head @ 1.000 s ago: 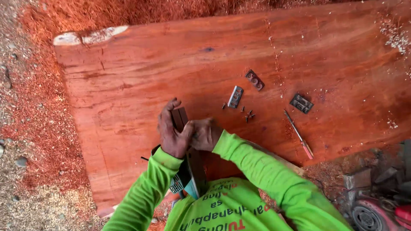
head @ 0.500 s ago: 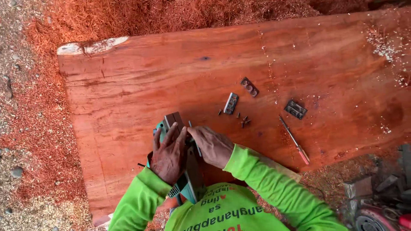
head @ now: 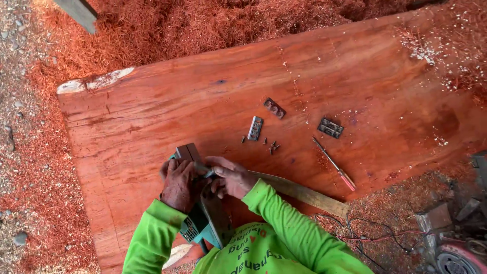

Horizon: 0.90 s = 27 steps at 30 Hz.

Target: The person assembles a teal-colored power tool on a large wooden plank. They use a T-handle Allen wrench to tighten screws into the tool's body and attach a metal blade. The person also uses a small wooden stick to clean debris from the tool's components before reassembling them.

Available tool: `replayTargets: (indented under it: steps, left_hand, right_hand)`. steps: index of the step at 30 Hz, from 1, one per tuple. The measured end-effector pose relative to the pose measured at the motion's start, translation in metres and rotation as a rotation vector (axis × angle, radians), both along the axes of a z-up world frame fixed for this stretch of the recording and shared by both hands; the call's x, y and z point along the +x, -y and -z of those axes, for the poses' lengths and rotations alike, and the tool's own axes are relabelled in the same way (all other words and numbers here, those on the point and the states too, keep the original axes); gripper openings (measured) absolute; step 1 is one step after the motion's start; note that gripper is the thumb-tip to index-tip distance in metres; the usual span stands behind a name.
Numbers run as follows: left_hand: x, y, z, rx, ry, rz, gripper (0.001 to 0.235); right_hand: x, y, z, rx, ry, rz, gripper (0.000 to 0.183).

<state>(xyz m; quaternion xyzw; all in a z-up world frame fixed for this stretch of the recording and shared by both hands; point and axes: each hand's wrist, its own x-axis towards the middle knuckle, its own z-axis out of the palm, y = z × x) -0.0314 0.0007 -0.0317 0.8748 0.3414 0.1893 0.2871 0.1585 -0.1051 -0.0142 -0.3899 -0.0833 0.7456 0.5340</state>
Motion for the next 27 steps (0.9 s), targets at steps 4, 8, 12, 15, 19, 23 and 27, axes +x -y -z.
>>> replayTargets:
  steps: [4, 8, 12, 15, 19, 23, 27]
  left_hand:
    - [0.002, 0.004, -0.030, 0.010, -0.146, 0.042, 0.054]
    - [0.001, 0.009, -0.045, 0.030, -0.093, 0.088, 0.019]
    - [-0.002, 0.004, -0.015, 0.192, -0.206, 0.045, 0.027]
    - [0.003, 0.004, -0.025, 0.005, -0.201, 0.031, 0.051]
    - [-0.004, 0.001, -0.017, 0.094, -0.305, 0.094, 0.036]
    - [0.013, 0.007, -0.077, 0.082, -0.132, 0.134, 0.055]
    - [0.003, 0.001, -0.036, 0.145, -0.279, 0.194, 0.031]
  right_hand:
    - [-0.005, 0.000, 0.006, -0.024, -0.106, -0.011, 0.066]
    - [-0.010, 0.002, 0.006, -0.006, -0.113, -0.012, 0.062]
    - [-0.012, 0.006, 0.009, -0.020, -0.142, 0.011, 0.057]
    - [-0.007, 0.006, 0.009, -0.025, -0.158, 0.045, 0.051]
    - [-0.013, 0.008, 0.005, -0.009, -0.147, 0.028, 0.054]
    - [-0.005, 0.009, -0.006, 0.083, -0.273, 0.018, 0.046]
    - [-0.007, 0.005, 0.006, 0.096, -0.253, 0.005, 0.052]
